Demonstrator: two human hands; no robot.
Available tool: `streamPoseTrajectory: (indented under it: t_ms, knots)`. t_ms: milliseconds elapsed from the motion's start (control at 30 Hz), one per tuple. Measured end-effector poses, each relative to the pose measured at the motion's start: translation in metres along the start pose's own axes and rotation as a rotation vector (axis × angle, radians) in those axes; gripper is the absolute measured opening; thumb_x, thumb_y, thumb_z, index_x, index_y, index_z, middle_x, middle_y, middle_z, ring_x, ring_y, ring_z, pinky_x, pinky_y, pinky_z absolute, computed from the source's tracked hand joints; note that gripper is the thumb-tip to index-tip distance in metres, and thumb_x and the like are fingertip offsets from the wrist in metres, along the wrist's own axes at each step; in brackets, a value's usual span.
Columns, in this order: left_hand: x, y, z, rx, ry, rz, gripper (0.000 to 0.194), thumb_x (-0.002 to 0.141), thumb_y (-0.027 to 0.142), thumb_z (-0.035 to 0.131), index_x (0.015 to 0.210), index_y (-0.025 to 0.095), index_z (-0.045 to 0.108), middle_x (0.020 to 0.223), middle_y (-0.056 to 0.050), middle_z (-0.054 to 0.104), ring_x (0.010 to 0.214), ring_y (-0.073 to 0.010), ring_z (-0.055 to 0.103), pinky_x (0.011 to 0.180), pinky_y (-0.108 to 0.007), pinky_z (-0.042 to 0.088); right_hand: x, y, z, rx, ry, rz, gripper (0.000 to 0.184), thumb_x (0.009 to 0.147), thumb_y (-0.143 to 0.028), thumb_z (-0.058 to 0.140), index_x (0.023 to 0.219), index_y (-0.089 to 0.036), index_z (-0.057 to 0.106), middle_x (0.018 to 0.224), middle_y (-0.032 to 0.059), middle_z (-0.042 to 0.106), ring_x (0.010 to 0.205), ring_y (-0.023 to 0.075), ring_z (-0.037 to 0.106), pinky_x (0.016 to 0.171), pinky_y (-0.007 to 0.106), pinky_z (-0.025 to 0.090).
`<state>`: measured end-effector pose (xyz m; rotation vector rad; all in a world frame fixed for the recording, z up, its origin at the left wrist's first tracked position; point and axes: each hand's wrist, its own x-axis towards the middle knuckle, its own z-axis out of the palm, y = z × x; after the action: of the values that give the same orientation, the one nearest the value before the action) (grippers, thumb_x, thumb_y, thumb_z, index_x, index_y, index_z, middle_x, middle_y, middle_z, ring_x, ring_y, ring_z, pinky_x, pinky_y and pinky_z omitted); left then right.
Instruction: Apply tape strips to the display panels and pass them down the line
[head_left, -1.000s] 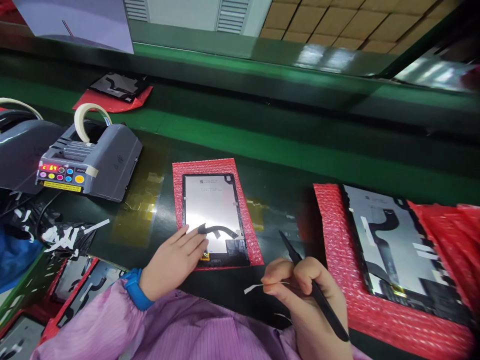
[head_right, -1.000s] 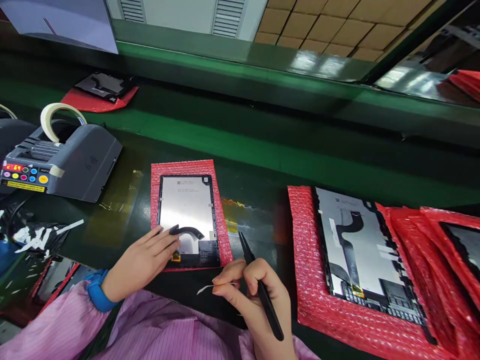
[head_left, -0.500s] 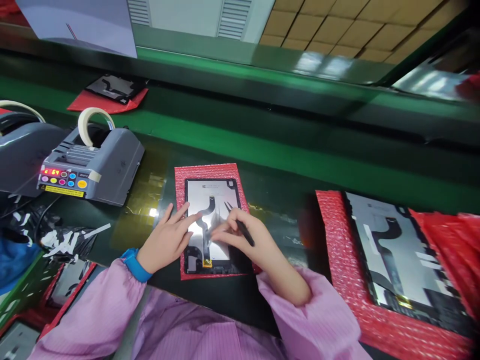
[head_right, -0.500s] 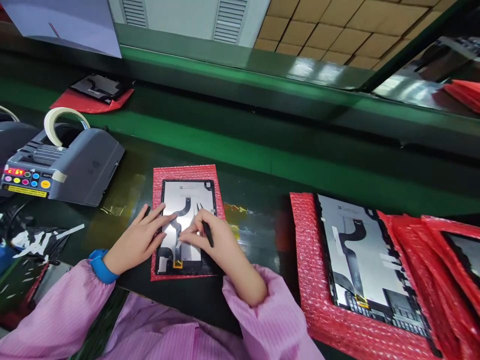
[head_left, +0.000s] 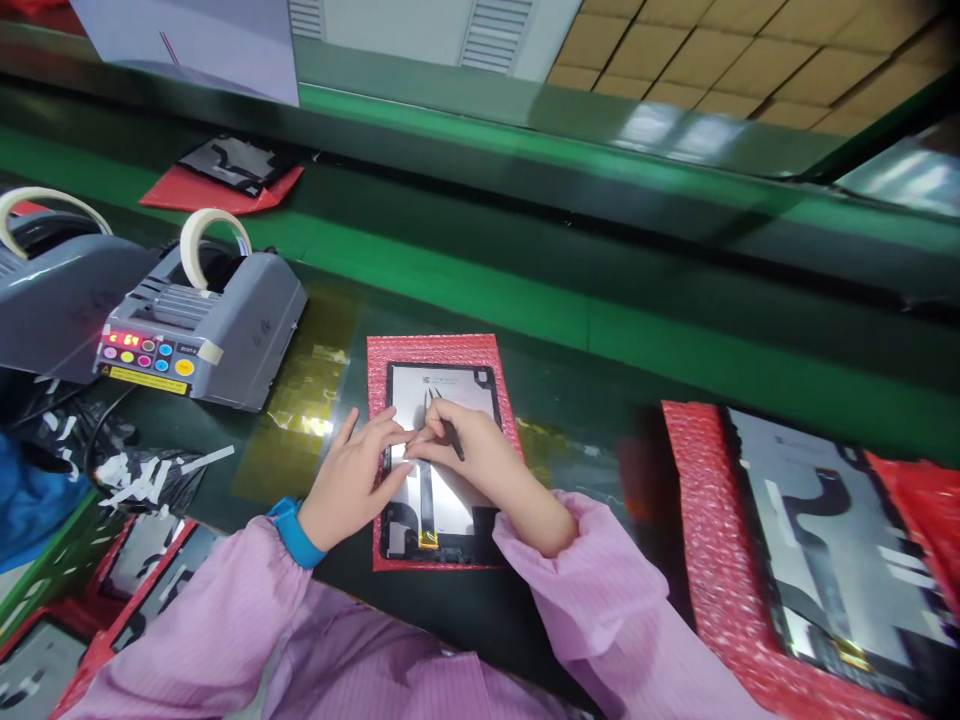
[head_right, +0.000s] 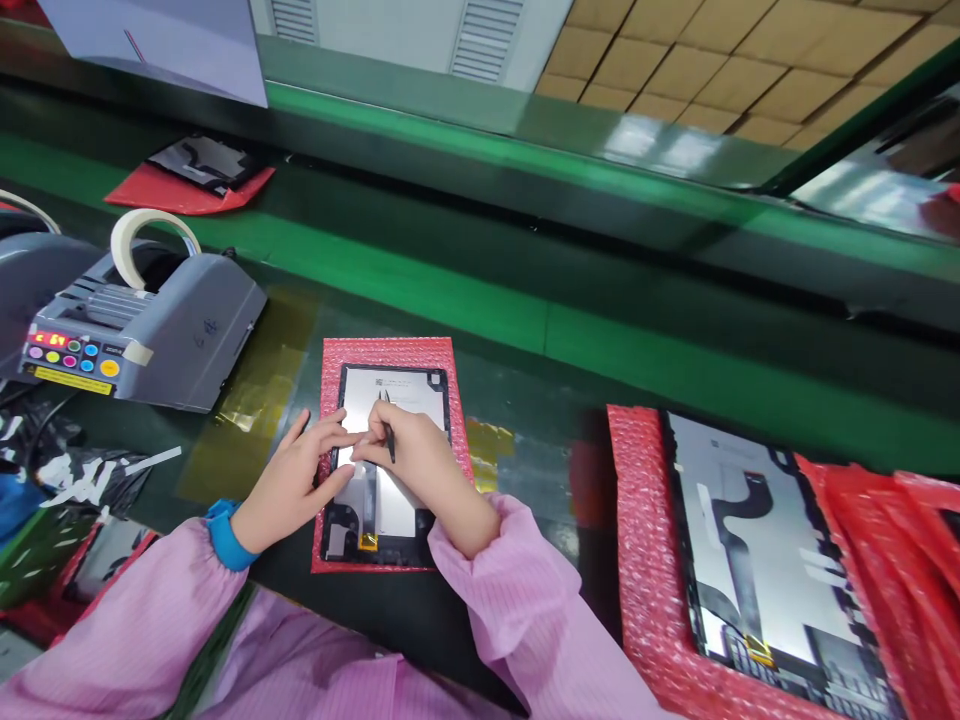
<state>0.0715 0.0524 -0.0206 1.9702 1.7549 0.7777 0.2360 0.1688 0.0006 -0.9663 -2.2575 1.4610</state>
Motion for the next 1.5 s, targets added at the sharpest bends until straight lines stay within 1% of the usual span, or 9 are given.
streamPoseTrajectory:
  t_ms: [300,567,667,767,933,1133,1233,1367,1500]
  knots:
    - [0.004,0.007,0.011,0.018,0.079,-0.073,0.035,0.09,0.021,0.063,0.121,0.021,0.046,0.123,-0.009,0.068,0.135,-0.0276,0.051,0.118,-0.059,0.026,0.0,0.005,0.008,-0.029,0.044,-0.026,0.04,0.087,-0.04,0.066,0.072,-0.026,0.032,0.077,0.0014,0.073,0.075,0.0211,0.067,0.07,0.031,0.044]
    - [-0.01,0.008,0.008,0.08,0.033,0.067,0.056,0.093,0.034,0.06,0.142,0.018,0.037,0.154,-0.022,0.04,0.147,-0.0341,0.031,0.117,-0.063,0.026,0.037,0.012,-0.01,-0.321,0.466,0.003,0.026,0.085,-0.038,0.066,0.084,-0.025,0.044,0.086,0.0044,0.062,0.081,0.0234,0.057,0.073,0.033,0.041]
    - [-0.023,0.016,0.004,0.172,-0.194,0.336,0.073,0.085,0.054,0.066,0.146,0.023,0.041,0.159,-0.019,0.032,0.15,-0.0459,0.015,0.112,-0.073,0.022,0.009,0.021,-0.034,-0.361,0.597,0.001,0.02,0.091,-0.041,0.057,0.093,-0.023,0.05,0.091,0.008,0.063,0.088,0.0267,0.059,0.08,0.039,0.044]
    - [-0.023,0.021,0.008,0.312,-0.251,0.363,0.079,0.079,0.053,0.074,0.148,0.028,0.043,0.161,-0.015,0.032,0.149,-0.0491,0.015,0.11,-0.074,0.024,-0.05,0.043,-0.045,-0.523,0.636,0.043,0.034,0.093,-0.047,0.052,0.111,-0.02,0.055,0.098,0.0122,0.066,0.098,0.0328,0.06,0.086,0.047,0.045]
    - [0.038,0.011,0.03,0.396,-0.055,0.19,0.069,0.087,0.043,0.067,0.149,0.025,0.043,0.162,-0.018,0.028,0.15,-0.0458,0.014,0.11,-0.071,0.027,-0.121,0.086,-0.023,-0.755,0.706,0.149,0.033,0.099,-0.047,0.039,0.094,-0.02,0.057,0.133,0.0219,0.062,0.127,0.0397,0.053,0.096,0.059,0.041]
    - [0.197,0.018,0.05,0.102,0.306,-0.237,0.071,0.084,0.046,0.066,0.146,0.019,0.044,0.161,-0.023,0.026,0.148,-0.0525,0.005,0.105,-0.082,-0.001,-0.114,0.089,-0.014,-0.767,0.706,0.207,0.014,0.095,-0.029,0.05,0.086,-0.023,0.058,0.144,0.0152,0.056,0.133,0.0378,0.051,0.103,0.063,0.038]
    - [0.254,0.03,0.055,-0.057,0.366,-0.242,0.074,0.089,0.044,0.058,0.152,0.015,0.031,0.164,-0.025,0.011,0.15,-0.0496,-0.001,0.107,-0.081,-0.001,-0.111,0.081,-0.017,-0.705,0.715,0.196,0.008,0.093,-0.026,0.054,0.086,-0.024,0.058,0.146,0.0128,0.054,0.134,0.0368,0.05,0.104,0.063,0.038]
    - [0.258,0.026,0.054,-0.225,0.343,-0.119,0.062,0.092,0.037,0.052,0.147,0.012,0.037,0.162,-0.023,0.023,0.154,-0.0346,0.007,0.121,-0.057,0.014,-0.119,0.08,-0.019,-0.622,0.805,0.143,0.012,0.093,-0.018,0.048,0.091,-0.024,0.059,0.138,0.0124,0.062,0.127,0.0334,0.056,0.102,0.058,0.042]
    - [0.201,0.009,0.047,-0.395,0.277,-0.063,0.049,0.089,0.047,0.053,0.13,0.02,0.054,0.148,-0.016,0.048,0.145,-0.031,0.037,0.121,-0.052,0.025,-0.123,0.083,-0.025,-0.61,0.881,0.101,0.03,0.091,-0.007,0.037,0.095,-0.023,0.062,0.094,0.01,0.073,0.083,0.0264,0.068,0.074,0.04,0.052]
